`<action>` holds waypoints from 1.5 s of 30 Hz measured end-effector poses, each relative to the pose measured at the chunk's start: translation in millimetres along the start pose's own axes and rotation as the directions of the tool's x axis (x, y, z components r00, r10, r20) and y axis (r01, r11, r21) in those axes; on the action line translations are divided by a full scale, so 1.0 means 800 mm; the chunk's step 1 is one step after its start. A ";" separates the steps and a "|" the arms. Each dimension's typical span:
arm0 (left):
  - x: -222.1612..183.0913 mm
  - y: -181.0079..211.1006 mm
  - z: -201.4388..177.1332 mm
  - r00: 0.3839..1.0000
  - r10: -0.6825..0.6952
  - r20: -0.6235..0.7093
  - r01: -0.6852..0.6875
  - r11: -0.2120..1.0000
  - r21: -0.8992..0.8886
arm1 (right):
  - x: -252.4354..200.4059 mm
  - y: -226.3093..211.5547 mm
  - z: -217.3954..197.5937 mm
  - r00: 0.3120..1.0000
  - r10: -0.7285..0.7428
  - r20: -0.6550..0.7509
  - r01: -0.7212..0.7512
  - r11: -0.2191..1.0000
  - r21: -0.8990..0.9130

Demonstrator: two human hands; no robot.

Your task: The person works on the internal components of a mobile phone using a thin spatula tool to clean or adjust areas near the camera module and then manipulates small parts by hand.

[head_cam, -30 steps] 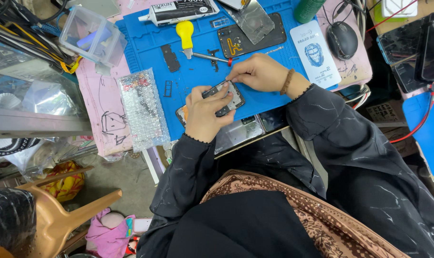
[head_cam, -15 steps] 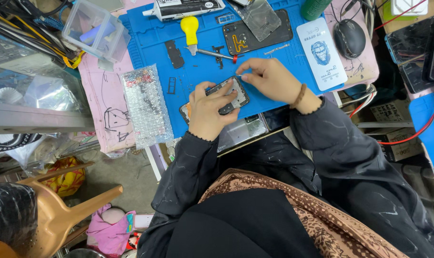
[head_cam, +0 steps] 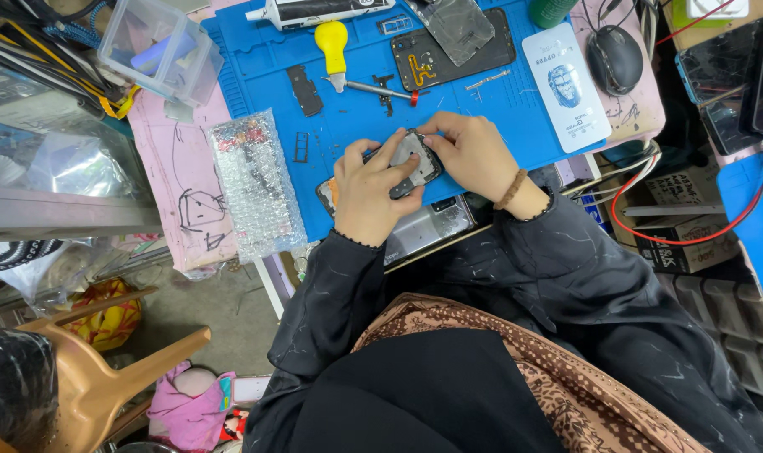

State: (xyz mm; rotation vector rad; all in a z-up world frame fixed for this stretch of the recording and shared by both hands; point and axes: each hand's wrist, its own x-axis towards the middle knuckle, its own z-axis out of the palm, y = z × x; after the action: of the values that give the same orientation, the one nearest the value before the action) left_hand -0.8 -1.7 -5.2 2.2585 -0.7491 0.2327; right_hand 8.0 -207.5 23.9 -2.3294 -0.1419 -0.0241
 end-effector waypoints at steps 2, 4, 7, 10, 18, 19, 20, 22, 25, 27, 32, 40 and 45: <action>-0.001 0.000 0.001 1.000 0.006 0.005 -0.006 1.000 0.007 | 0.001 -0.004 0.002 0.998 0.064 0.011 -0.064 0.998 -0.029; -0.001 0.000 0.001 1.000 0.008 0.014 -0.009 1.000 0.016 | 0.003 -0.008 0.004 0.995 0.096 0.013 -0.095 0.994 -0.052; 0.001 0.001 0.002 1.000 0.008 0.017 -0.009 1.000 0.028 | 0.008 -0.013 0.008 0.995 0.099 -0.007 -0.099 0.993 -0.057; 0.001 0.001 0.002 1.000 -0.006 0.013 0.006 1.000 0.026 | 0.008 -0.010 0.010 0.994 0.108 -0.029 -0.109 0.994 -0.010; 0.002 -0.001 0.006 0.999 -0.030 0.013 0.029 0.999 0.023 | 0.014 0.010 0.009 0.997 0.077 0.025 -0.079 0.990 0.114; 0.002 -0.001 0.006 0.999 -0.029 0.015 0.029 0.999 0.023 | 0.013 0.011 0.009 0.994 0.102 0.037 -0.105 0.991 0.083; 0.002 -0.001 0.006 0.999 -0.028 0.018 0.028 0.999 0.024 | 0.014 0.011 0.010 0.991 0.126 0.047 -0.129 0.990 0.052; 0.001 -0.001 0.005 0.999 -0.031 0.021 0.031 0.999 0.019 | 0.013 0.010 0.009 0.991 0.121 0.057 -0.124 0.991 0.056; 0.003 -0.001 0.003 0.999 -0.041 0.018 0.040 0.999 0.009 | 0.014 0.003 0.005 0.997 0.061 0.045 -0.065 0.993 0.095; 0.003 0.001 0.002 0.999 -0.041 0.022 0.041 0.999 0.008 | 0.013 -0.001 0.005 0.997 0.078 0.027 -0.079 0.996 0.034; 0.007 0.010 -0.004 0.999 -0.034 0.014 0.034 0.999 0.022 | 0.010 0.000 0.014 0.991 0.131 0.002 -0.131 0.991 -0.037; 0.019 0.028 -0.026 0.998 -0.058 -0.003 0.058 0.998 -0.035 | 0.018 0.038 0.014 0.996 0.004 0.093 -0.045 0.893 0.447; 0.016 0.021 -0.020 0.999 -0.036 -0.002 0.036 0.999 -0.022 | 0.012 0.022 0.007 0.994 0.081 0.067 -0.089 0.987 0.137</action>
State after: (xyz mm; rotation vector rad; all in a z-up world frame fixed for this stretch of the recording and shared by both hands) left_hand 0.6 -5.8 20.9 2.2487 -0.7058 0.2093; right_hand 18.9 -214.5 8.0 -2.1949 -0.0724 0.0973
